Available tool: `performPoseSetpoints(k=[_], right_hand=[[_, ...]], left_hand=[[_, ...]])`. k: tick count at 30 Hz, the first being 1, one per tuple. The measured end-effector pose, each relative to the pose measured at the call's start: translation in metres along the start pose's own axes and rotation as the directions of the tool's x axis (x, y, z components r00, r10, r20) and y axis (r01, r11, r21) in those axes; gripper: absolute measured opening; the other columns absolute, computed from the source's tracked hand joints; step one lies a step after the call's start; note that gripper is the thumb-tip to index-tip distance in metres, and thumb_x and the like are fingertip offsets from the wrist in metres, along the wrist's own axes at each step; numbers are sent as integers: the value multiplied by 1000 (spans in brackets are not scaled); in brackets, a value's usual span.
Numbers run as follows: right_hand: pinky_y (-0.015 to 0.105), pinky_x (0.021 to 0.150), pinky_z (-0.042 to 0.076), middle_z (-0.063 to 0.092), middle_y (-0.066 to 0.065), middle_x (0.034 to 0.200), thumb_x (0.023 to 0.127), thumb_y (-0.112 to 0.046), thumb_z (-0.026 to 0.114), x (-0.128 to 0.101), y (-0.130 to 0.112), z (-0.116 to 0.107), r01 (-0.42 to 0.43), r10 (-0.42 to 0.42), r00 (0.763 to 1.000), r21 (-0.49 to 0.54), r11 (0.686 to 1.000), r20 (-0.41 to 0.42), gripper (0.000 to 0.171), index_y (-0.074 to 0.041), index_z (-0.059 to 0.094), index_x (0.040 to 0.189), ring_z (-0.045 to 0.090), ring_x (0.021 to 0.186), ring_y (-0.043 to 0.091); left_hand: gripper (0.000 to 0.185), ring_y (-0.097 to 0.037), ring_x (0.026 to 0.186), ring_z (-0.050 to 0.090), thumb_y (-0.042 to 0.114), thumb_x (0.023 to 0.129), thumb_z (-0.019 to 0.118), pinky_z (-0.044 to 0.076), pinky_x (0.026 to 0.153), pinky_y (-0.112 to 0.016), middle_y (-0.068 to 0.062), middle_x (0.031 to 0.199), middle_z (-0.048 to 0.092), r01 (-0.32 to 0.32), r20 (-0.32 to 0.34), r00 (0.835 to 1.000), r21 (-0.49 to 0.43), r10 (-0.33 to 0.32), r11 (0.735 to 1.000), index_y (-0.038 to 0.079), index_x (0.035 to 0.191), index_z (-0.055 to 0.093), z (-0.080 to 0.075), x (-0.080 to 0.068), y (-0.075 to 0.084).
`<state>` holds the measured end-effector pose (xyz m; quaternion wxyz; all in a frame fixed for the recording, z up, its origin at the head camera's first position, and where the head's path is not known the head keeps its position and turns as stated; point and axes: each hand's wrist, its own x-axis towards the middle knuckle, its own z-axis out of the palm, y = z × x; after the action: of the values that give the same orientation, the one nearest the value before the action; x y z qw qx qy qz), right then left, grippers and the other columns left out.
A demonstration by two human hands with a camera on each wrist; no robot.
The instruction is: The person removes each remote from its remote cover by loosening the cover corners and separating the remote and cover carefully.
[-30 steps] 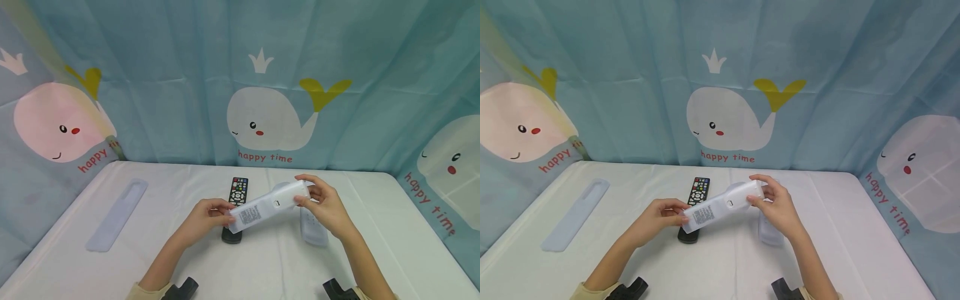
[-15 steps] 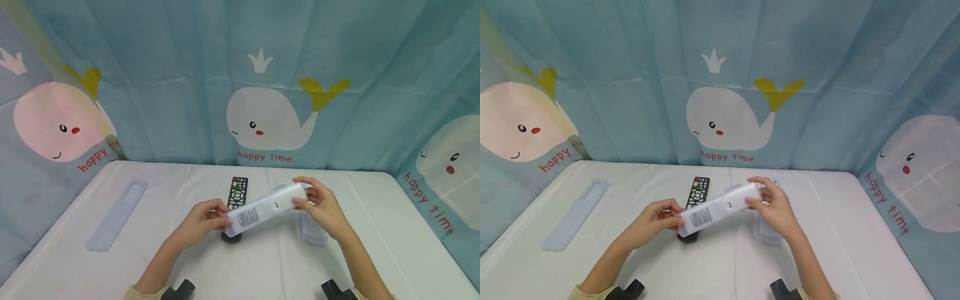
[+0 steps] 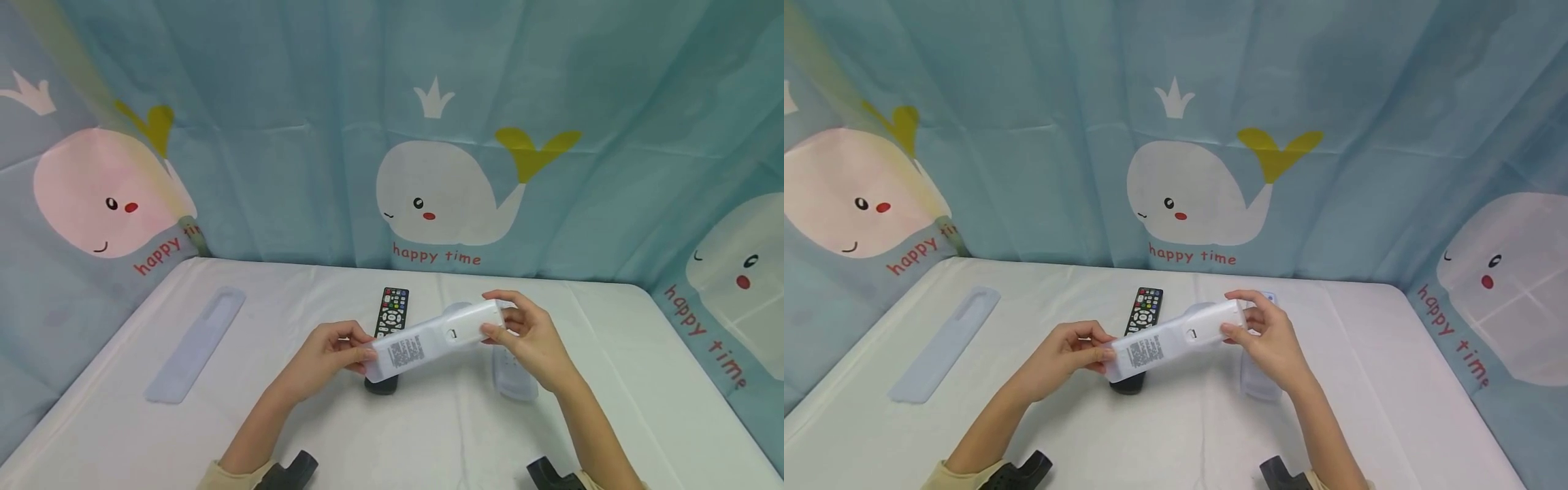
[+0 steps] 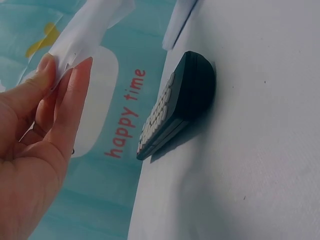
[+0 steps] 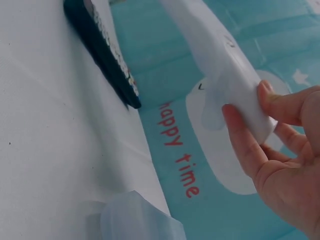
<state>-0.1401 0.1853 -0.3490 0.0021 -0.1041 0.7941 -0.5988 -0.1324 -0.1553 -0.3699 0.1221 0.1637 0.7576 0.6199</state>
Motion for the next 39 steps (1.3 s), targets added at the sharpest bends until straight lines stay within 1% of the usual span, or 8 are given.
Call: performPoseSetpoints(k=[6, 15, 27, 32, 39], right_hand=[[34, 79, 66, 71, 23, 112, 96, 4, 73, 1, 3, 1, 24, -24, 1000, 21, 999, 10, 49, 4, 55, 141, 73, 91, 11], [34, 79, 66, 71, 21, 108, 96, 5, 73, 2, 1, -2, 22, -22, 1000, 2, 1000, -7, 48, 3, 55, 141, 73, 91, 10], [34, 79, 66, 72, 21, 108, 96, 4, 74, 1, 2, -4, 11, -11, 1000, -13, 1000, -16, 49, 3, 56, 141, 73, 91, 10], [34, 79, 66, 72, 19, 107, 95, 4, 74, 2, 2, -6, 8, -8, 1000, -9, 1000, -16, 50, 3, 55, 141, 73, 91, 10], [37, 80, 66, 71, 21, 109, 95, 4, 74, 2, 0, -9, 18, -18, 1000, -22, 1000, -20, 49, 4, 55, 141, 73, 91, 9]], left_hand=[[14, -19, 88, 72, 3, 98, 73, 65, 75, -31, -21, 108, 72, 17, -14, 1000, 0, -17, 1000, -10, 101, 69, -4, -2, 0], [13, -12, 84, 71, 0, 97, 72, 65, 74, -30, -20, 108, 71, 23, -20, 1000, -14, -23, 1000, -12, 98, 67, -8, -2, -3], [15, -13, 84, 70, 0, 97, 72, 65, 75, -30, -18, 107, 70, 61, -19, 998, -27, -62, 998, -13, 103, 68, -10, -1, -5], [15, -13, 84, 70, 0, 97, 72, 65, 75, -30, -19, 109, 70, 71, -25, 997, -31, -72, 997, -13, 105, 69, -10, 0, -4], [16, -14, 82, 71, -1, 97, 72, 65, 75, -30, -18, 107, 70, 82, -30, 996, -43, -83, 996, -14, 106, 69, -12, 0, -4]])
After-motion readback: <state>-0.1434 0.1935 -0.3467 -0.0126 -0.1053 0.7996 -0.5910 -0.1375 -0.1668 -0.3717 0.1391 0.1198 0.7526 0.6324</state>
